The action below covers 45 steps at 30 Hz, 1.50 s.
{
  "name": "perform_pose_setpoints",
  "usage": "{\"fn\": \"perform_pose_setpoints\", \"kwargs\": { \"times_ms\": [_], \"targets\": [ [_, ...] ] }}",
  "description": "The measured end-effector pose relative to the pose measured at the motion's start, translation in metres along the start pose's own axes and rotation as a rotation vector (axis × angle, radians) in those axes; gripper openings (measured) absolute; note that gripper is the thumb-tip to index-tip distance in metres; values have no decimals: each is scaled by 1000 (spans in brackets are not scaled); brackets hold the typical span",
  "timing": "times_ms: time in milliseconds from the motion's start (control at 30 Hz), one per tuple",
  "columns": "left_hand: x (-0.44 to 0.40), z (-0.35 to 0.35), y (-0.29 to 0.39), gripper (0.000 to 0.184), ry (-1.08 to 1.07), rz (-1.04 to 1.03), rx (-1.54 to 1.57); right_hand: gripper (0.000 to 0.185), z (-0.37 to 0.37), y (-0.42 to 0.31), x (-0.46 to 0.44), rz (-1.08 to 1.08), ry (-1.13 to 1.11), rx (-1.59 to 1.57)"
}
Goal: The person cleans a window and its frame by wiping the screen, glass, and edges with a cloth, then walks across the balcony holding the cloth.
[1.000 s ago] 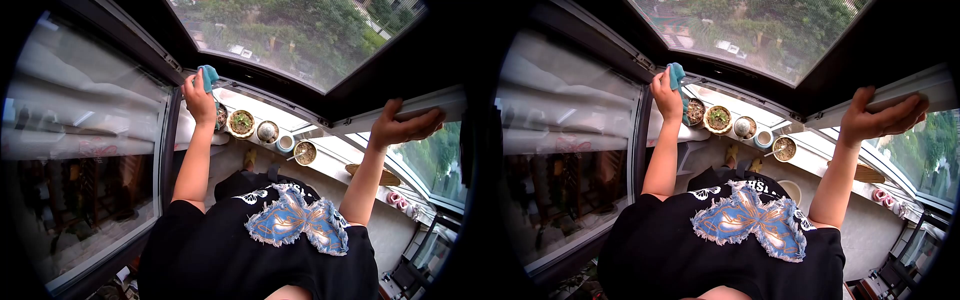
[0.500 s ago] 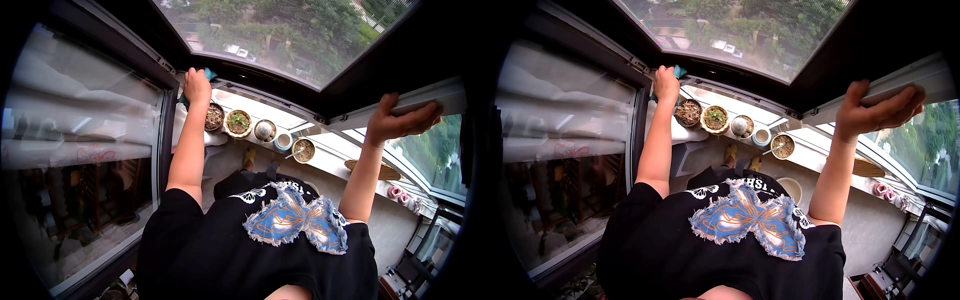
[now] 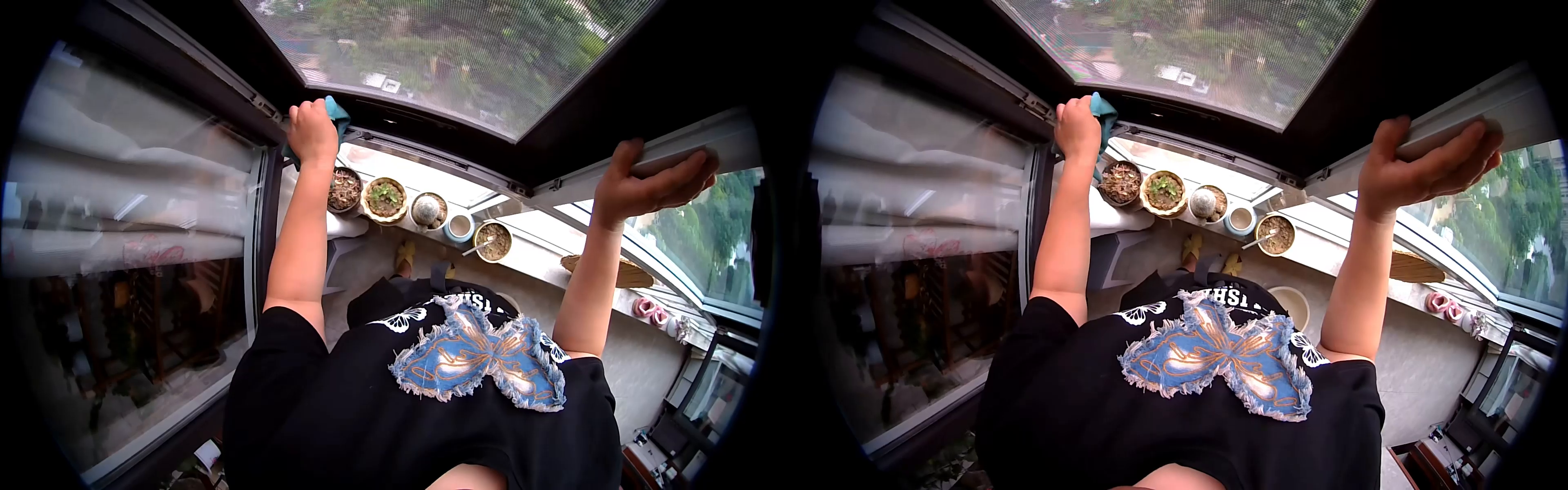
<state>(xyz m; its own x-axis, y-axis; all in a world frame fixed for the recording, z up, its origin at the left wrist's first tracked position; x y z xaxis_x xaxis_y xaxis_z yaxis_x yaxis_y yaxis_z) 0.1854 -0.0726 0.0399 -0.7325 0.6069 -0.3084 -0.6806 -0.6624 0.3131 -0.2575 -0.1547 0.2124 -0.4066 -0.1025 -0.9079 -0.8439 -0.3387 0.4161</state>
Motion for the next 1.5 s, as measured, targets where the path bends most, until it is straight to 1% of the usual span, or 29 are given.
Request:
{"fn": "perform_pose_setpoints", "kwargs": {
  "times_ms": [67, 100, 133, 200, 233, 267, 333, 467, 533, 667, 733, 767, 800, 867, 900, 967, 1000, 1067, 1100, 1133, 1200, 1267, 1333, 1367, 1400, 1467, 1500],
  "targets": [
    [-1, -19, -3, 18, -59, -31, -102, 82, 1, -2, -1, -12, -2, -3],
    [0, -17, 5, 13, -95, -46, -122, 82, 1, -4, -2, -13, -11, -20],
    [1, -14, 11, 13, -96, -51, -119, 83, 1, -3, -1, -15, -20, -35],
    [6, -6, 30, 13, -253, -123, -105, 84, 0, -1, 1, -7, -22, -25],
    [13, -2, 43, 13, -240, -196, -81, 83, 1, -2, 0, -18, -11, -17],
    [22, 0, 58, 12, -255, -225, -113, 82, 0, -3, -1, -29, 2, -10],
    [42, -3, 86, 12, -263, -357, -281, 80, 0, -4, -2, -32, 8, -14],
    [102, -9, 135, 9, -248, -549, -237, 77, -2, -5, -1, -28, 28, -30],
    [136, -14, 155, 9, -178, -611, -202, 76, -3, -4, 1, -14, 47, -34],
    [180, -21, 187, 11, -155, -670, -184, 75, -4, -8, 1, -41, 66, -65],
    [190, -24, 197, 15, -195, -649, -165, 73, -4, -11, -1, -51, 70, -68],
    [192, -26, 200, 13, -240, -640, -141, 73, -4, -11, -1, -58, 68, -69],
    [185, -40, 191, 13, -240, -648, -123, 73, -11, -30, 3, -54, 67, -67],
    [185, -46, 194, 12, -336, -653, 42, 72, -11, -36, 2, -64, 57, -61],
    [185, -41, 195, 12, -337, -661, 47, 72, -11, -38, 3, -72, 50, -75],
    [178, -31, 200, 18, -539, -593, 403, 71, -12, -41, 4, -97, 50, -99],
    [178, -31, 201, 18, -535, -608, 408, 72, -12, -42, 4, -113, 55, -113],
    [181, -33, 199, 36, -556, -558, 810, 75, -15, -44, 5, -89, 47, -139],
    [180, -37, 199, 44, -562, -640, 865, 75, -14, -45, 5, -90, 35, -140],
    [178, -42, 197, 44, -568, -644, 867, 75, -14, -46, 5, -90, 31, -134],
    [174, -49, 196, 44, -604, -831, 749, 74, -17, -49, 4, -86, 56, -136],
    [171, -54, 199, 43, -634, -865, 730, 73, -17, -52, 8, -109, 53, -136],
    [168, -54, 206, 44, -724, -906, 554, 73, -19, -53, 8, -133, 37, -156],
    [166, -52, 208, 38, -662, -939, 531, 72, -19, -53, 8, -142, 41, -156],
    [168, -55, 210, 38, -662, -936, 526, 72, -19, -54, 9, -145, 42, -160],
    [172, -63, 217, 26, -546, -1013, 269, 70, -21, -53, 11, -147, 27, -139],
    [170, -59, 218, 26, -543, -1010, 267, 70, -22, -51, 11, -148, 31, -142]
  ]
}}
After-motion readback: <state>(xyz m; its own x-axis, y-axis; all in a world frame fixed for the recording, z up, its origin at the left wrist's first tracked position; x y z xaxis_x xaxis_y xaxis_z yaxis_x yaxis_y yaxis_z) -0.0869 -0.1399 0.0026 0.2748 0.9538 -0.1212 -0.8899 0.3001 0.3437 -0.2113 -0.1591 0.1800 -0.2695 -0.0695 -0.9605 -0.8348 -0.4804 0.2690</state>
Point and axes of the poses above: each hand's wrist, its own x-axis away from the middle knuckle, its own z-axis out of the back of the hand, y = z × x, the point moved 2 cm from there along -x, towards the middle knuckle, and after that the axes turned 14 degrees about z, right-handed, at the moved point
